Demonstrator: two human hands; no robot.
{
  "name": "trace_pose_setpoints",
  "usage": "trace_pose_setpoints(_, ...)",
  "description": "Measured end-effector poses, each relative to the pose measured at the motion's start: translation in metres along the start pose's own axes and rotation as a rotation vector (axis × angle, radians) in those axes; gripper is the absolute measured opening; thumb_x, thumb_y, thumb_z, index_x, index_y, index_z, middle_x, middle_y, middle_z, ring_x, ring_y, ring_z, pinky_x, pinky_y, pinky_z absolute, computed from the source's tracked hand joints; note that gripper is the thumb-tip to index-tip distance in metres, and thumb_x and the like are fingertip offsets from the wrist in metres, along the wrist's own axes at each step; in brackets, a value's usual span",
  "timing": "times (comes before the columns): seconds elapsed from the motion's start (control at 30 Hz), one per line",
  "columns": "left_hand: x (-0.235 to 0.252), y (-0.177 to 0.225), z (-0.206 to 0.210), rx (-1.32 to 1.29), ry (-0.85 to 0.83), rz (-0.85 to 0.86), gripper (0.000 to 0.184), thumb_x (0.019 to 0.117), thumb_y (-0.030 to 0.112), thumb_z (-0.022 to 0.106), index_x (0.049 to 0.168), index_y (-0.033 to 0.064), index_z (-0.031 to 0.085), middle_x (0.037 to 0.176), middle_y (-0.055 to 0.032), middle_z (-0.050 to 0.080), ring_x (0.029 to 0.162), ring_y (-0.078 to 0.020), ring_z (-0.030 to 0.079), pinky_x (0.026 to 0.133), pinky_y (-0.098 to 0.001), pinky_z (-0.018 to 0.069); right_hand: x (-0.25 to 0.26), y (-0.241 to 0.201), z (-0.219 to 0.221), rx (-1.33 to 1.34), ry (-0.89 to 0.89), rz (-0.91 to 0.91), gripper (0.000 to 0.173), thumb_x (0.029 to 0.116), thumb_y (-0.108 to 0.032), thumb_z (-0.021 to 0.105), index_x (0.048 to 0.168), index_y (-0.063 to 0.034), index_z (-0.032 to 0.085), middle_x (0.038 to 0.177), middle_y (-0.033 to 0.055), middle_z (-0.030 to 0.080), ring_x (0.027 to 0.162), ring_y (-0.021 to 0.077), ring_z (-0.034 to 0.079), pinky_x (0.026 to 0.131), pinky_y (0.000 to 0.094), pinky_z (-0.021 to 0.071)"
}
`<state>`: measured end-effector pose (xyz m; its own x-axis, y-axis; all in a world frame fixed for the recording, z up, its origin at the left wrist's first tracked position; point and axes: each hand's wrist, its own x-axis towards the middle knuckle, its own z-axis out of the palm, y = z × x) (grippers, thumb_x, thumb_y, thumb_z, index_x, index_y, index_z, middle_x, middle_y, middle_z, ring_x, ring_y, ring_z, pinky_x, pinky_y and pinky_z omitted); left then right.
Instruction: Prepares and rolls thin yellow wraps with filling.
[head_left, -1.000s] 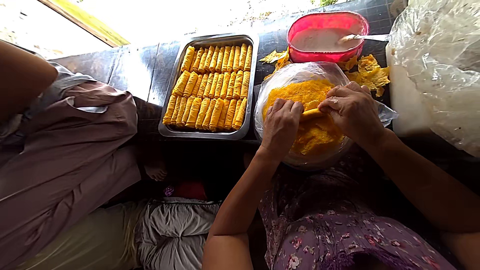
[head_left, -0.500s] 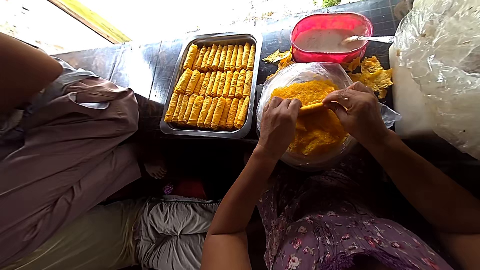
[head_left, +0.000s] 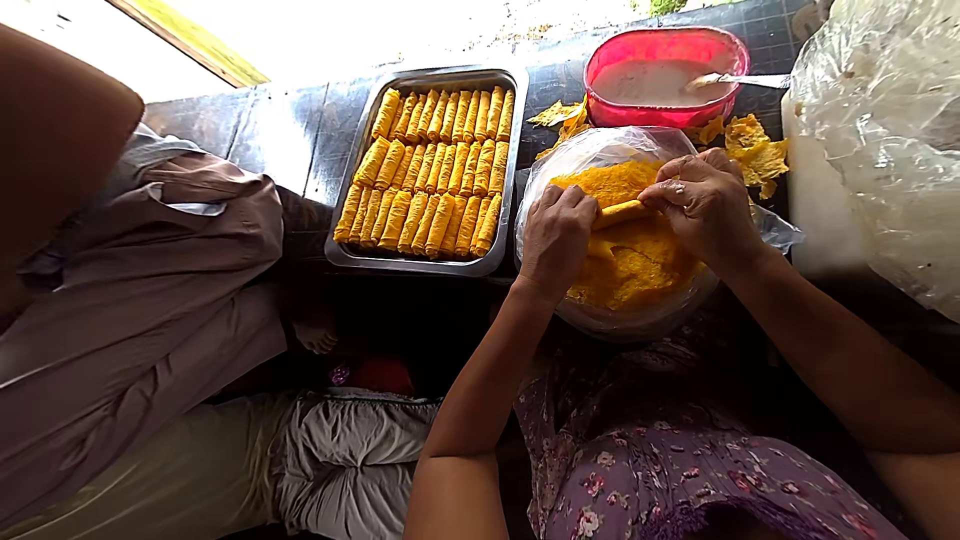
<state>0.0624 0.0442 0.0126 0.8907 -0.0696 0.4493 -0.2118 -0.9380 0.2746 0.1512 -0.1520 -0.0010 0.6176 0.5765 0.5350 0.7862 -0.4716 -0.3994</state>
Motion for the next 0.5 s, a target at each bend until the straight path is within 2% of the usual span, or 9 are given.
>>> trace_pose_setpoints(0.07,0.001,0.0,-0.003,-0.057,0.001,0.04,0.017,0.0948,-0.003,0.061,0.099,0.0028,0.076,0.096,-0.0144,0.073,0.096,-0.0335,0.069,0.083,-0.0452,0.0549,-0.002,-0.008,-0.003,-0.039,0.012,-0.038,0.016,0.0995,-0.008,0.061,0.101,-0.0057,0.077,0.109,0.0174,0.073,0.109,0.0397,0.064,0.086,0.0538,0.046)
trace_pose_setpoints(0.13,0.0,0.0,-0.005,-0.08,-0.018,0.079,0.023,0.0949,-0.006,0.057,0.1,0.0042,0.077,0.098,-0.0133,0.074,0.097,-0.0325,0.069,0.084,-0.0447,0.0544,-0.009,-0.015,-0.005,-0.058,0.01,-0.075,0.022,0.0978,0.001,0.055,0.104,-0.0037,0.076,0.111,0.0177,0.073,0.109,0.0397,0.066,0.087,0.0547,0.0472)
trace_pose_setpoints(0.23,0.004,-0.003,-0.01,-0.112,-0.125,0.079,0.017,0.0954,0.005,0.065,0.107,0.0024,0.077,0.103,-0.0163,0.073,0.098,-0.0353,0.069,0.087,-0.0469,0.0547,-0.016,-0.017,-0.004,-0.107,-0.017,-0.072,0.036,0.095,0.01,0.049,0.111,-0.006,0.077,0.116,0.0152,0.074,0.114,0.0389,0.066,0.09,0.0556,0.0468)
trace_pose_setpoints(0.33,0.013,-0.005,-0.013,-0.178,-0.205,0.014,0.02,0.0948,0.005,0.067,0.112,-0.0019,0.075,0.104,-0.0207,0.073,0.101,-0.0379,0.069,0.091,-0.0481,0.0546,-0.016,-0.017,-0.004,-0.094,-0.042,-0.016,0.043,0.0945,0.012,0.047,0.123,-0.0056,0.074,0.122,0.0158,0.073,0.117,0.0396,0.065,0.093,0.0571,0.0468)
trace_pose_setpoints(0.37,0.016,-0.005,-0.015,-0.223,-0.228,-0.019,0.021,0.0967,0.006,0.065,0.113,-0.0028,0.074,0.104,-0.021,0.072,0.102,-0.0367,0.069,0.094,-0.0473,0.0539,-0.016,-0.017,-0.005,-0.076,-0.059,0.011,0.046,0.0942,0.013,0.046,0.13,-0.0036,0.069,0.125,0.0179,0.071,0.118,0.0409,0.064,0.094,0.0589,0.0473)
trace_pose_setpoints(0.43,0.016,-0.005,-0.02,-0.318,-0.218,-0.082,0.021,0.0984,0.006,0.063,0.113,-0.0032,0.074,0.103,-0.0204,0.072,0.099,-0.0331,0.07,0.093,-0.0453,0.0539,-0.017,-0.016,-0.007,-0.015,-0.094,0.066,0.056,0.0928,0.015,0.043,0.145,-0.0006,0.055,0.129,0.0221,0.068,0.119,0.045,0.063,0.097,0.0634,0.0468)
trace_pose_setpoints(0.5,0.006,-0.006,-0.03,-0.359,-0.127,-0.13,0.02,0.0982,0.007,0.063,0.112,-0.0031,0.074,0.102,-0.0191,0.072,0.097,-0.0299,0.07,0.091,-0.042,0.0545,-0.019,-0.014,-0.005,0.042,-0.109,0.108,0.062,0.0917,0.015,0.041,0.152,0.0005,0.046,0.132,0.0236,0.065,0.12,0.0477,0.062,0.1,0.0654,0.0452)
